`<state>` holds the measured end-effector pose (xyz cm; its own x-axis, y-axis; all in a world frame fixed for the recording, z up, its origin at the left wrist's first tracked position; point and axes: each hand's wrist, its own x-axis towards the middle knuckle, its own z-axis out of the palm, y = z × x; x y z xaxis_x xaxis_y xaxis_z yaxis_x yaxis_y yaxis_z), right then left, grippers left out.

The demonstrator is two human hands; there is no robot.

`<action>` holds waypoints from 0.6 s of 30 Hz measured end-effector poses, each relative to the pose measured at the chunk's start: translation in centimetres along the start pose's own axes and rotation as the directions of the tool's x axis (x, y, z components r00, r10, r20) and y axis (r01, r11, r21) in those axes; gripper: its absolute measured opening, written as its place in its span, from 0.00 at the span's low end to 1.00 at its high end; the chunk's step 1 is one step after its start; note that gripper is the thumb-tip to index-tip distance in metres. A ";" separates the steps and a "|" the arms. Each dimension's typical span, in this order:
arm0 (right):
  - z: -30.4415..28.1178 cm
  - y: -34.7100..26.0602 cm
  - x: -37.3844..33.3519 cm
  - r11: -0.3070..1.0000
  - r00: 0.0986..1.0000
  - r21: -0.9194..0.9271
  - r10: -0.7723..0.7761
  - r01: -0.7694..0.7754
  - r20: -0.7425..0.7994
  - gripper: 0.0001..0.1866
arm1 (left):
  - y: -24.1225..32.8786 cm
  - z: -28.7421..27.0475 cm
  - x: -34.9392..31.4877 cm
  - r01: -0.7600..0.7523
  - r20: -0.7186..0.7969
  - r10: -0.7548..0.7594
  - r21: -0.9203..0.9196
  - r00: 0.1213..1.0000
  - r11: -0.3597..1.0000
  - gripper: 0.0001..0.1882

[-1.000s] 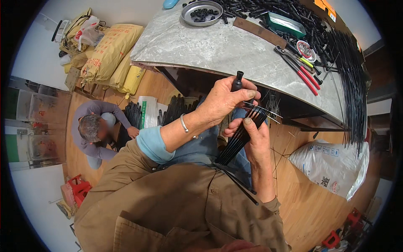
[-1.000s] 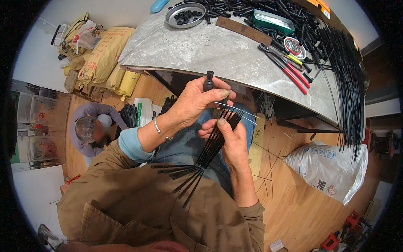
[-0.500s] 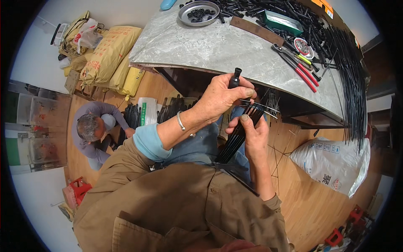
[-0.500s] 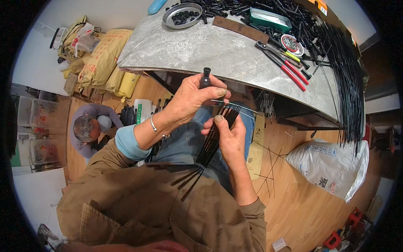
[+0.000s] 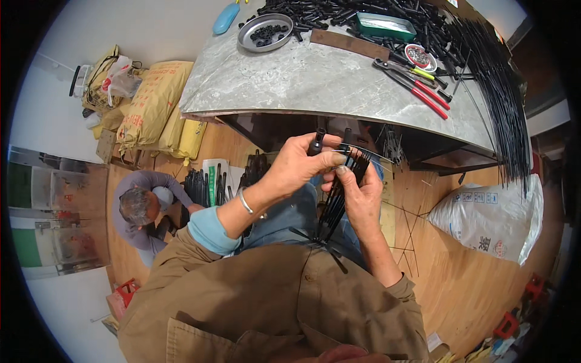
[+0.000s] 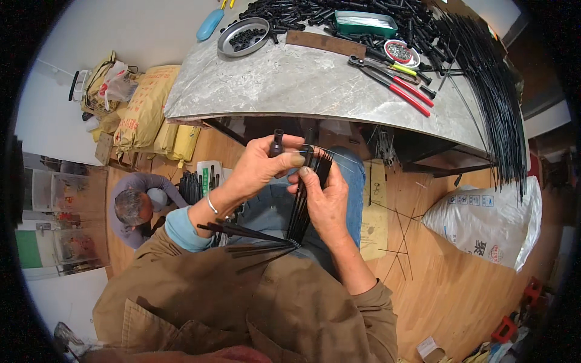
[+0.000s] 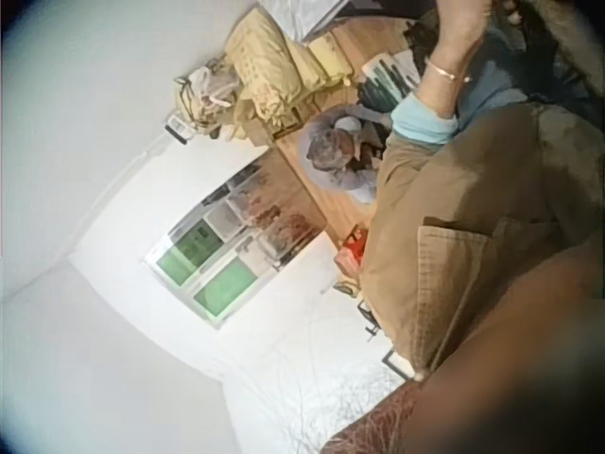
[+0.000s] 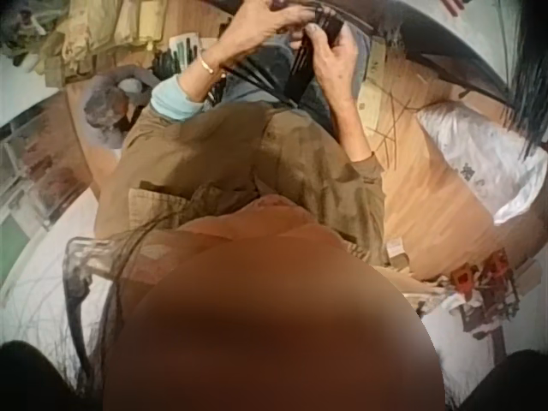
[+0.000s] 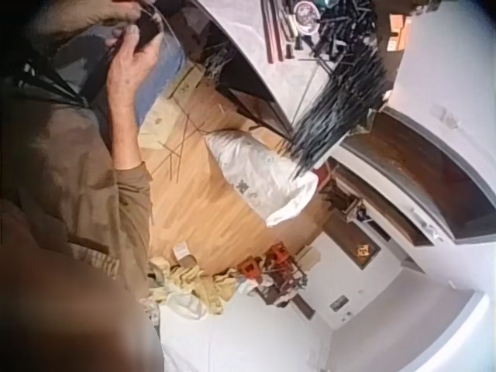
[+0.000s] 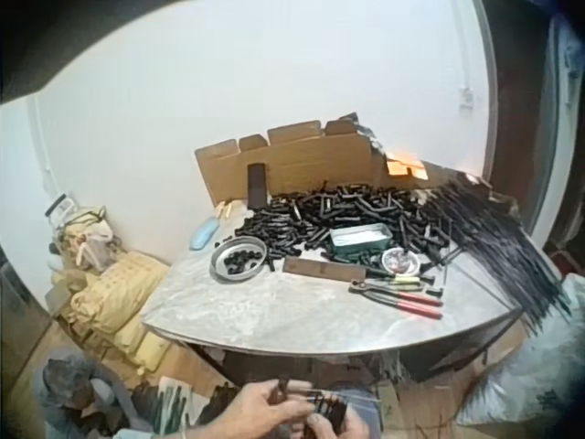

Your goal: Assembling industrial components by inserting multiple rods into a central hub and securing them using pliers.

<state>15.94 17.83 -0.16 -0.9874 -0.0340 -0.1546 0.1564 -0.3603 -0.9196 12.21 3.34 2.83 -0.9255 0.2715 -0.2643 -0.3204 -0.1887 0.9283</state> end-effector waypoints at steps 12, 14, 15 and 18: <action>-1.4 -0.3 0.9 0.955 0.992 -0.287 -0.037 0.071 0.123 0.07 | -2.4 -0.6 0.5 -0.073 -0.056 0.068 -0.094 0.996 0.993 0.14; -1.3 -0.3 0.9 0.979 0.988 -0.202 -0.005 0.037 0.156 0.07 | -2.8 -0.8 0.6 -0.078 -0.025 0.075 -0.128 0.997 0.989 0.14; -1.3 -0.3 0.9 0.987 0.985 -0.158 0.007 0.021 0.171 0.07 | -3.0 -0.9 0.6 -0.084 0.002 0.085 -0.164 0.996 0.983 0.14; -1.5 -0.2 0.9 0.993 0.982 -0.120 0.020 0.003 0.188 0.08 | -3.0 -0.9 0.5 -0.067 0.039 0.079 -0.246 0.996 0.967 0.14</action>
<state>15.05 19.23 -0.65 -0.9711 -0.2156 -0.1022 0.1552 -0.2457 -0.9568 12.56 3.16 -0.30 -0.9394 0.2921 -0.1797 -0.2973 -0.4324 0.8512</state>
